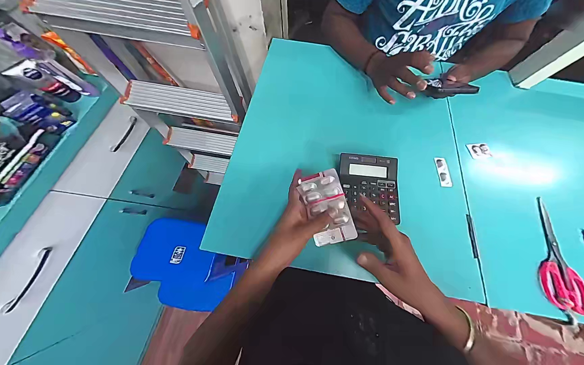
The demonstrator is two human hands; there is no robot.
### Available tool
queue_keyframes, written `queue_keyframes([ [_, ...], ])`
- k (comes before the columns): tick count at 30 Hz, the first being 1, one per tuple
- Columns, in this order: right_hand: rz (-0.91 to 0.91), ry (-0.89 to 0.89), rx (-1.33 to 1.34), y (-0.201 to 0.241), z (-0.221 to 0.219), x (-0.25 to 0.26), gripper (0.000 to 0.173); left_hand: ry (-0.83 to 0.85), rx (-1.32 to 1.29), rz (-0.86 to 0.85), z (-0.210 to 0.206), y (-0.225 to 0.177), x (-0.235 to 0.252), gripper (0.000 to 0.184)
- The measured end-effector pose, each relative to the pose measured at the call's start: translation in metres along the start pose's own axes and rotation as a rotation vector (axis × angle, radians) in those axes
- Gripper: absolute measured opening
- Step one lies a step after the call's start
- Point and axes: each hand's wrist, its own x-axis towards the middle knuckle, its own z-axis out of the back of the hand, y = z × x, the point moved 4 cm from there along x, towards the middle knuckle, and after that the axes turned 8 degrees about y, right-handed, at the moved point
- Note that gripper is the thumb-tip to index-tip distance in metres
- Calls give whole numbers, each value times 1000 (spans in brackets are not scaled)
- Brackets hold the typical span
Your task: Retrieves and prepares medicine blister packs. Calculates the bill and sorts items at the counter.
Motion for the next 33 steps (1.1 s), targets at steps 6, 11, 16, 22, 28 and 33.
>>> queue_keyframes([
  [6, -209, -11, 791, -7, -13, 10, 56, 288, 65, -43, 12, -1, -12, 105],
  [11, 52, -276, -396, -16, -2, -7, 39, 179, -547, 110, 8, 21, -19, 52],
  [16, -212, -532, -1046, -41, 46, -27, 64, 270, -762, 124, 21, 17, -10, 51],
  [22, -149, -470, -1042, -34, 35, -26, 71, 297, -836, 112, 26, 17, -13, 56],
  [28, -101, -365, -1040, -38, 10, -22, 76, 268, -747, 103, 27, 18, -16, 68],
  [33, -94, -425, -1033, -35, 15, -29, 72, 251, -650, 132, 27, 13, -16, 71],
])
